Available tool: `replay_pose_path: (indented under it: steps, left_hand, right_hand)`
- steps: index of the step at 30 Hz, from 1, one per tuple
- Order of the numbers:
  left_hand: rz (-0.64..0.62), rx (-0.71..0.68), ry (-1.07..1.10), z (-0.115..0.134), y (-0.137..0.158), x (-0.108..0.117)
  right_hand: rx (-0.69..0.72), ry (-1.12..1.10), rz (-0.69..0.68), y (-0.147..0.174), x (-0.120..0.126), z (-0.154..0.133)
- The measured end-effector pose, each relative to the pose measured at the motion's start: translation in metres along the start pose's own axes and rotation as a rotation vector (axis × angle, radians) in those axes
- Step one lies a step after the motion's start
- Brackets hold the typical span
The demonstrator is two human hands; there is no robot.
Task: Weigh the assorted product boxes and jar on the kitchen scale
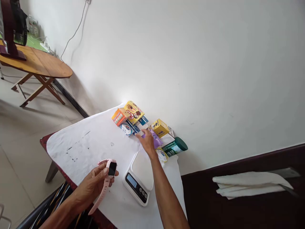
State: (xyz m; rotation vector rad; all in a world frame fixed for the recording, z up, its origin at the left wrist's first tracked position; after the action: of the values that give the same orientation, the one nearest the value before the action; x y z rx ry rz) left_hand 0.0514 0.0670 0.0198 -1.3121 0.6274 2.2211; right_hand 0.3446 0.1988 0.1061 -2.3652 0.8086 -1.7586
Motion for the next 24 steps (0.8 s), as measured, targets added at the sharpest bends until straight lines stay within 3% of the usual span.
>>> replay_pose_path:
  steps: [3, 6, 11, 18, 24]
  left_hand:
    - [-0.026, 0.003, 0.02, -0.002, -0.002, 0.001]
    - [-0.051, 0.008, 0.032, -0.003, -0.004, 0.001]
    - [-0.098, 0.003, 0.014, -0.001, -0.005, -0.003]
    - [-0.064, 0.006, 0.001, 0.0, -0.004, -0.004]
    - [-0.064, 0.004, 0.017, -0.003, -0.005, 0.0]
  right_hand:
    - [0.003, 0.078, -0.105, -0.012, -0.039, -0.031]
    - [-0.036, 0.174, -0.143, -0.02, -0.059, -0.045]
    - [-0.047, 0.28, -0.186, -0.023, -0.068, -0.055]
    - [-0.091, 0.299, -0.209, -0.021, -0.08, -0.053]
    - [-0.051, 0.209, -0.242, -0.021, -0.068, -0.052]
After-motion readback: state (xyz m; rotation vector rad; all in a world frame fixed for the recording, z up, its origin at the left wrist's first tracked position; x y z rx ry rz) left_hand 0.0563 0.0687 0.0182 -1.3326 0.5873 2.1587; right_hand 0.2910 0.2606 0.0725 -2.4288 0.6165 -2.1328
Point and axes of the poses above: each hand's wrist, its own y-axis away from the middle knuckle, its own x-axis out of the back of the hand, z = x × y, the point moved 8 cm from there along -y, towards the middle knuckle, and after that the axes turned 6 degrees about -x, right-handed, at the moved point
